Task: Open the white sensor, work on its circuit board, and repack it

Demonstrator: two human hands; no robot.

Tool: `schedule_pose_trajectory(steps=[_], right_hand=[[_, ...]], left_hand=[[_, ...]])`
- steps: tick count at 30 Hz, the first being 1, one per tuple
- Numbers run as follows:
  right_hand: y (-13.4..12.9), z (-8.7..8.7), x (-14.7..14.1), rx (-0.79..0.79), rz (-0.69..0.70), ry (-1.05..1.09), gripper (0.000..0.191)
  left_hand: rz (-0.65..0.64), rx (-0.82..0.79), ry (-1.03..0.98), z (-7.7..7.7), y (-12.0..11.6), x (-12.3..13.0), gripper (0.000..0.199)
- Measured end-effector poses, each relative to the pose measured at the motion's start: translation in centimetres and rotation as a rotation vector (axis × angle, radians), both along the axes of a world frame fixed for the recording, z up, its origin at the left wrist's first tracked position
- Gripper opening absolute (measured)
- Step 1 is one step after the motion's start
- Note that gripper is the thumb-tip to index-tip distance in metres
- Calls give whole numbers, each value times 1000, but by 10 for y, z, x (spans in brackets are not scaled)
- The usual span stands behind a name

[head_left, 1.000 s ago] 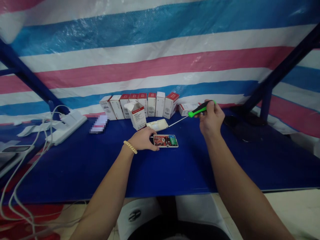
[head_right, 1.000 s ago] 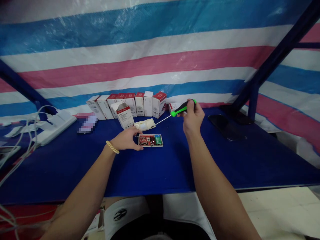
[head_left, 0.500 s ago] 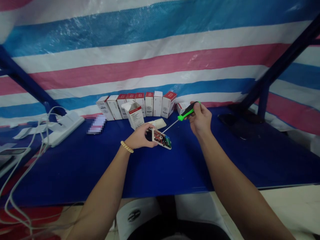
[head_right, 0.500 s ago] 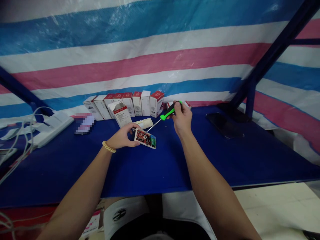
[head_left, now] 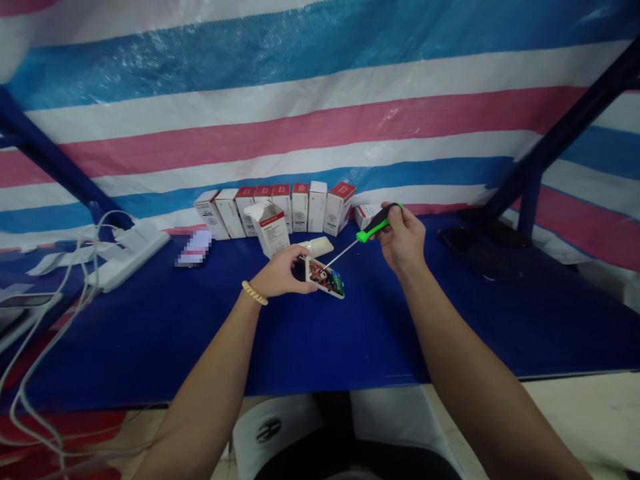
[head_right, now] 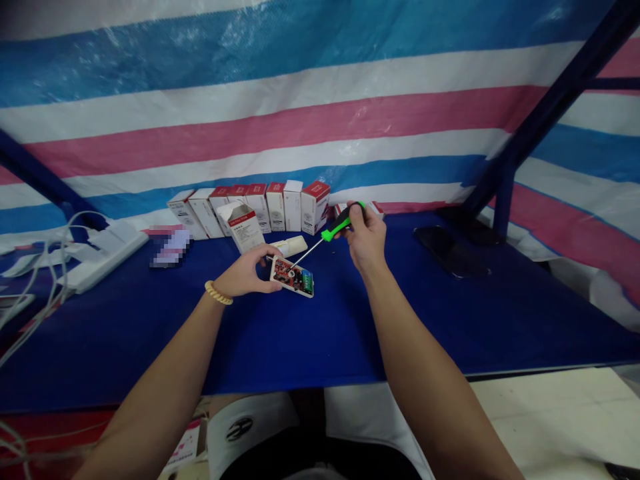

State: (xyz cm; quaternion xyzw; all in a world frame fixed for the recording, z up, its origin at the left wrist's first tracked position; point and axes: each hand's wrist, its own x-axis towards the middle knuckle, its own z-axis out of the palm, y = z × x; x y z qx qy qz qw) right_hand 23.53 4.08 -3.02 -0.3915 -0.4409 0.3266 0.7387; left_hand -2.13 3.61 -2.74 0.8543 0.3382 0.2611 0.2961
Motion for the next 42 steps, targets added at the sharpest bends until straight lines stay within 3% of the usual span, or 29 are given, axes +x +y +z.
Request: schedule_pose_trajectory(steps=[7,18,22,29,37,42], right_hand=[[-8,6,8,14,75,-21,50],[-11,10,13,5,153,-8,39],[-7,8,16,2,11,-51,31],[-7,9,12,8,-273,-117,36],[-10,10,19,27,-16,-81,36],[-8,8,21,-4,51,-105,34]], left_hand=[[23,103,-11,-2,1,-1,48],[56,156,-34,-4,2,-2,49],[74,158,-36,-3,0,0,46],[104,161,-45,-3,-2,1,47],[135,143,-6,-1,-2,0,47],[161,142,3,0,-1,0,46]])
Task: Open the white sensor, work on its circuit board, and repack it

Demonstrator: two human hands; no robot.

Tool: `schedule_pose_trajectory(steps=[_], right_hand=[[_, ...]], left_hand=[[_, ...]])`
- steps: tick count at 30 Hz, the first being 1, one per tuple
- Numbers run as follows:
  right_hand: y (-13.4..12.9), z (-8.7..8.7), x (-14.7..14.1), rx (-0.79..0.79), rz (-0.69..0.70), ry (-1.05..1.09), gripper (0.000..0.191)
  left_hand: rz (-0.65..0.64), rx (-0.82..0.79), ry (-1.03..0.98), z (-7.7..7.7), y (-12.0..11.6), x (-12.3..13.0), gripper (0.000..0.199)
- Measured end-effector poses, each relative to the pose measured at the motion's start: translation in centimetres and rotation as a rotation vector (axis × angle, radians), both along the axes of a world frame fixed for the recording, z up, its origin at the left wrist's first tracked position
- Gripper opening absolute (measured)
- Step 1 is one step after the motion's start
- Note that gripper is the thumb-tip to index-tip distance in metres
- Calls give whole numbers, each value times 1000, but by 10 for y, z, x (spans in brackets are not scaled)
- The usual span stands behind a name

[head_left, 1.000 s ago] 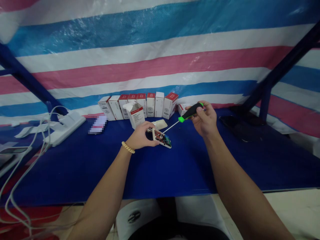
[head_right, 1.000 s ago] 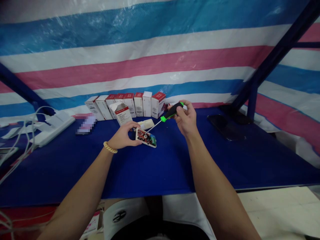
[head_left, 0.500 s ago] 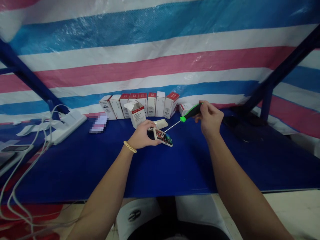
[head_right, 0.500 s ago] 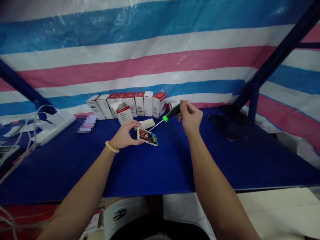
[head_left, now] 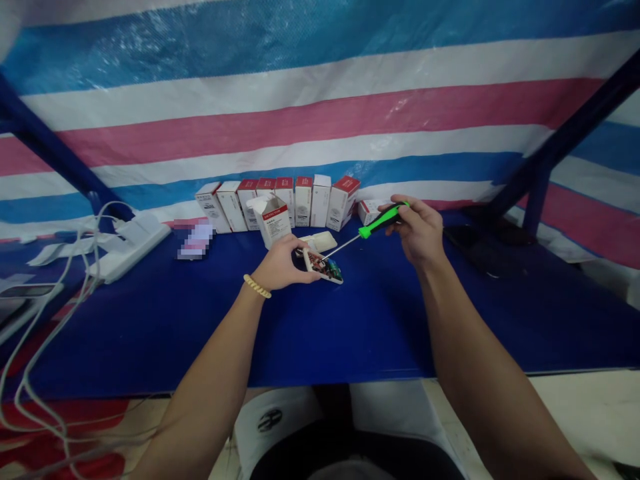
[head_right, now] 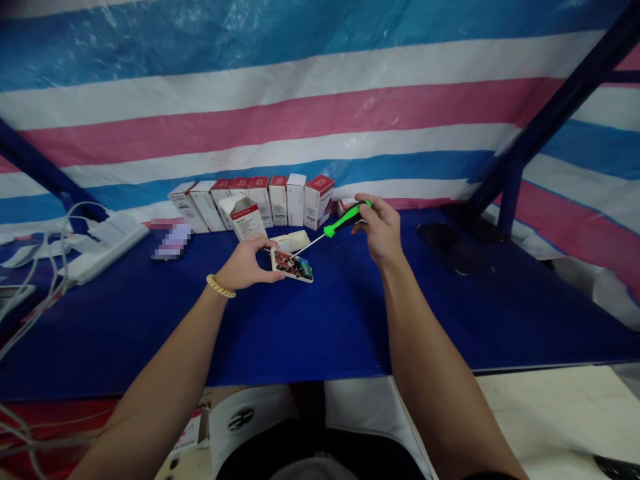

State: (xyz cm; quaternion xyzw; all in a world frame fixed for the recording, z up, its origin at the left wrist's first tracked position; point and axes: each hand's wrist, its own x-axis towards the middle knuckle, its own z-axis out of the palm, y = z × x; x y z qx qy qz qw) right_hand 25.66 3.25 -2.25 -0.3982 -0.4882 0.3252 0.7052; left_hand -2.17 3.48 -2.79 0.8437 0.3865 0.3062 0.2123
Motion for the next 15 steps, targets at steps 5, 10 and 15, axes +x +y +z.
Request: schedule_pose_trajectory(steps=[5,10,15], right_hand=[[-1,1,-5,-4,10,5,35],[-4,5,-11,-11,-106,-60,37],[-3,4,-12,-10,-316,-138,35]], left_hand=[[-29,12,-11,-3,2,-2,47],[-24,11,-29,-3,2,-1,47],[-17,3,-24,-1,0,0,46]])
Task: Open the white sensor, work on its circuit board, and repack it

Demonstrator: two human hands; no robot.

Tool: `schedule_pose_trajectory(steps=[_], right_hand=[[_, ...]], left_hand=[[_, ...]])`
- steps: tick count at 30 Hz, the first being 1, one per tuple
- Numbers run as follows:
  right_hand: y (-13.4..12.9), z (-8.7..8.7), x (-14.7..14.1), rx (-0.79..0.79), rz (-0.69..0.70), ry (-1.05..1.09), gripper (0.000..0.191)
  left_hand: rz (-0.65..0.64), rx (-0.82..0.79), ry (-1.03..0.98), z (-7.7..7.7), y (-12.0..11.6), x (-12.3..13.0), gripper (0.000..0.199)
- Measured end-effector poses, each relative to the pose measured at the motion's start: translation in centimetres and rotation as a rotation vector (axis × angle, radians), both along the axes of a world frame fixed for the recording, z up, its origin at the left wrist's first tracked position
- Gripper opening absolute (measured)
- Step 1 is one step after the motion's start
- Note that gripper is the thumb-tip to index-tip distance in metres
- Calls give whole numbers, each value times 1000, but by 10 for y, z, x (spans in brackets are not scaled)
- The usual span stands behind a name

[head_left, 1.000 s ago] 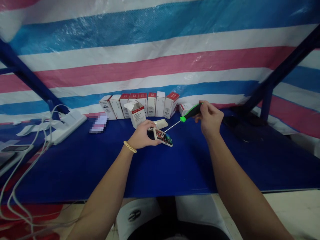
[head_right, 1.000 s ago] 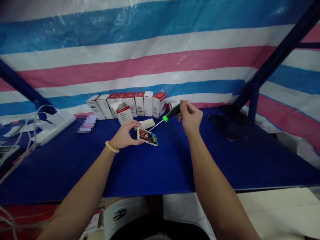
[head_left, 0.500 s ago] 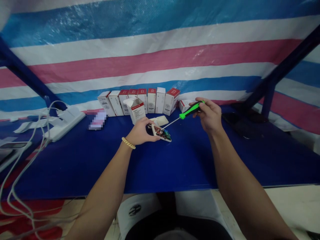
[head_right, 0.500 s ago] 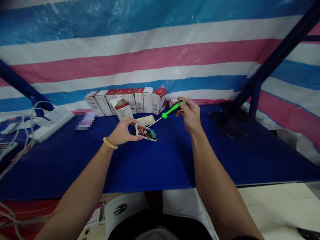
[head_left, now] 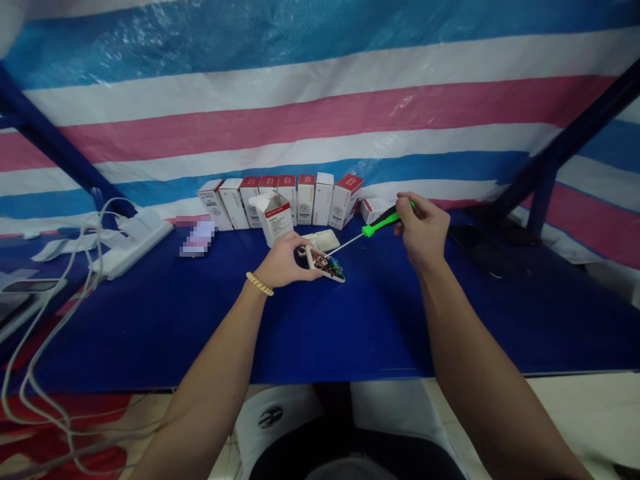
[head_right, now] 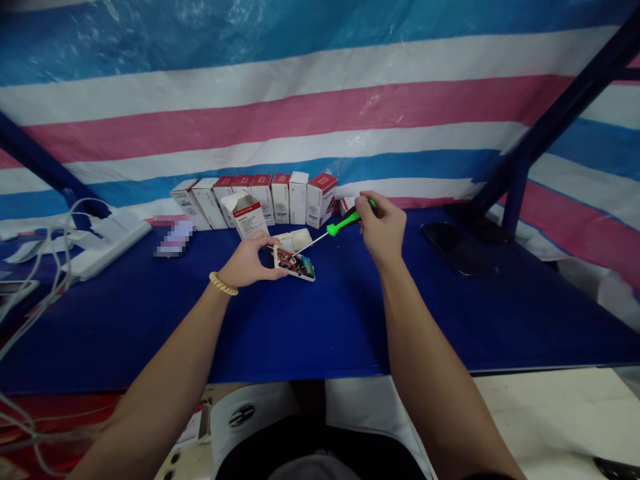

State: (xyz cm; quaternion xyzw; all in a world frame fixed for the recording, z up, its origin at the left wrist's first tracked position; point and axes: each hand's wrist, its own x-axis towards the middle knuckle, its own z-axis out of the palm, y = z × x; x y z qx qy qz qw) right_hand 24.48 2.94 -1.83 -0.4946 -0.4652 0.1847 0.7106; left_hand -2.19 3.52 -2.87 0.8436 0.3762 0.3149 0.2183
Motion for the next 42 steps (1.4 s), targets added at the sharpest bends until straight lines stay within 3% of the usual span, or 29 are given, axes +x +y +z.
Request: schedule_pose_trajectory(steps=[6,12,15,21,23,28,31,33,39,42], right_hand=[[7,-7,9,80,140,104,51],[8,-8,14,143,394,118,38],[8,-7,13,104,346,116,31],[12,-9,7,95,-31,152,33],[12,-9,8,119,-18,123,37],[10,-8,14,163,261,132,46],[9,-8,14,167,348,163,43],[10,-8,11,177,324,168,39],[16,-12,9,260,77,46,35],[18,-14,13,278,130,39,36]], left_hand=[[-9,1,-4,-1,1,0,47],[-25,8,-24,-2,0,0,46],[-16,6,-18,-3,0,1,47],[-12,27,7,-4,0,2,47],[-15,33,5,-5,0,2,48],[-17,43,8,-5,0,1,48],[-32,57,-4,-4,0,2,48],[-38,59,-10,-4,0,2,48],[-37,68,5,-2,0,3,48],[-40,68,0,-3,0,3,46]])
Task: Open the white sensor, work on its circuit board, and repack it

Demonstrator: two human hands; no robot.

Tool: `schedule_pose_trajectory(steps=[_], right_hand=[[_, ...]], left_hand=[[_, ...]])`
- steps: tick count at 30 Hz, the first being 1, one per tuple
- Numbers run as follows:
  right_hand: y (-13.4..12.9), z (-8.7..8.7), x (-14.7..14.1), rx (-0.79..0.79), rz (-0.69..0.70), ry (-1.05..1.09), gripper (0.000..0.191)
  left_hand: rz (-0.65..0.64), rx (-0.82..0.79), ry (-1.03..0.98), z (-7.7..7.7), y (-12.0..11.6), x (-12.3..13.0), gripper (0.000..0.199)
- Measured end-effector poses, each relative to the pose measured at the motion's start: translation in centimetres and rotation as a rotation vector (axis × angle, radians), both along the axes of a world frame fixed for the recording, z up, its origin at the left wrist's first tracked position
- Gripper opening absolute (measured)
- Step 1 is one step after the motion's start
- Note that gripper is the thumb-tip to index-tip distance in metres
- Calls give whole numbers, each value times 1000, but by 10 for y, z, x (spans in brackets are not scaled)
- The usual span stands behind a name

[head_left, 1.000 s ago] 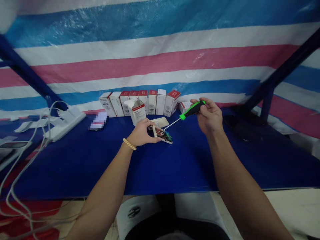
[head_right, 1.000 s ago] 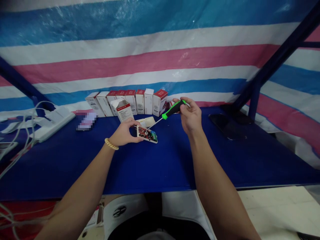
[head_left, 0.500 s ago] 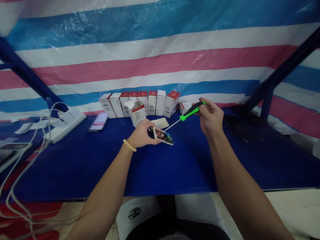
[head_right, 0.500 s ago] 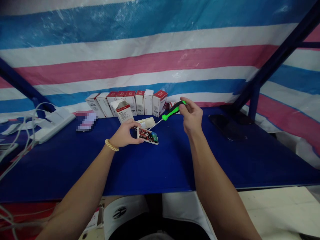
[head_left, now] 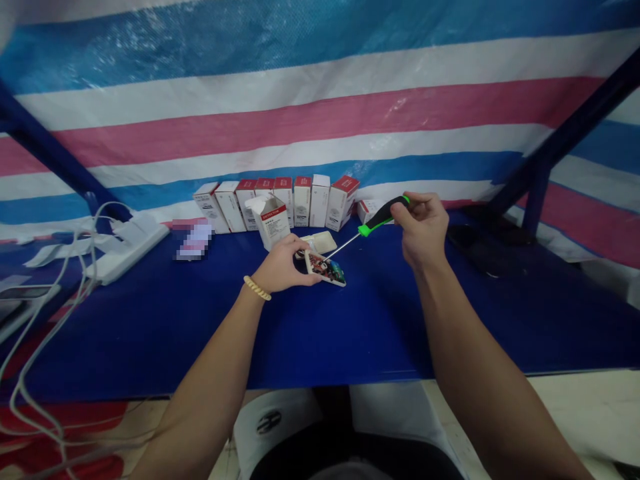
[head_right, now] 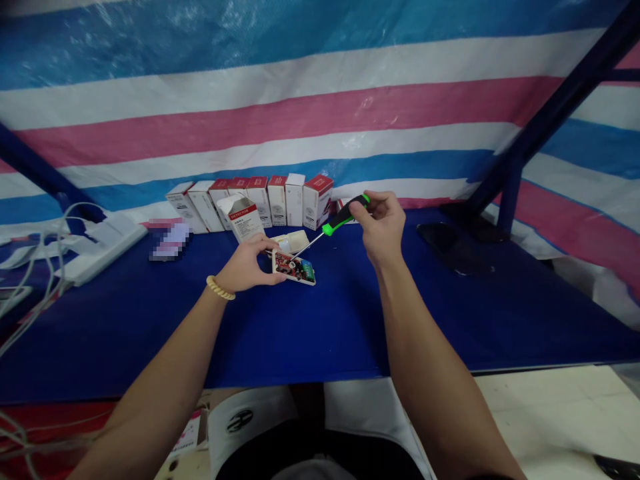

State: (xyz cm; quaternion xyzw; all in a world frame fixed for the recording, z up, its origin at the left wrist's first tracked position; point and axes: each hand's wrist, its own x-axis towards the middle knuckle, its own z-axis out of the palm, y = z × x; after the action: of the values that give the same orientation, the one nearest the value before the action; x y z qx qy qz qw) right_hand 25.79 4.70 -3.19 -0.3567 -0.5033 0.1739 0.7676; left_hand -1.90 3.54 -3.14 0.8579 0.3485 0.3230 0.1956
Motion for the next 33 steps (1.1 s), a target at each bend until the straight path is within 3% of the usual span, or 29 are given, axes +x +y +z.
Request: schedule_pose_trajectory(steps=[7,10,15,25,31,33], right_hand=[[-9,6,0,-58,289,8,40],[-9,6,-3,-62,254,31,34],[-1,1,-7,-43,46,110,32],[-9,5,-7,-121,290,138,43],[-3,2,-10,-80,93,223,41],[-1,0,-8,-78,84,224,42]], left_hand=[[2,-25,-7,-3,2,-2,47],[-3,-31,10,-3,2,-2,46],[14,-33,29,-3,2,-3,49],[3,-44,20,-1,1,-2,51],[-14,-35,25,-3,2,-2,49],[-13,-35,22,-3,2,-2,49]])
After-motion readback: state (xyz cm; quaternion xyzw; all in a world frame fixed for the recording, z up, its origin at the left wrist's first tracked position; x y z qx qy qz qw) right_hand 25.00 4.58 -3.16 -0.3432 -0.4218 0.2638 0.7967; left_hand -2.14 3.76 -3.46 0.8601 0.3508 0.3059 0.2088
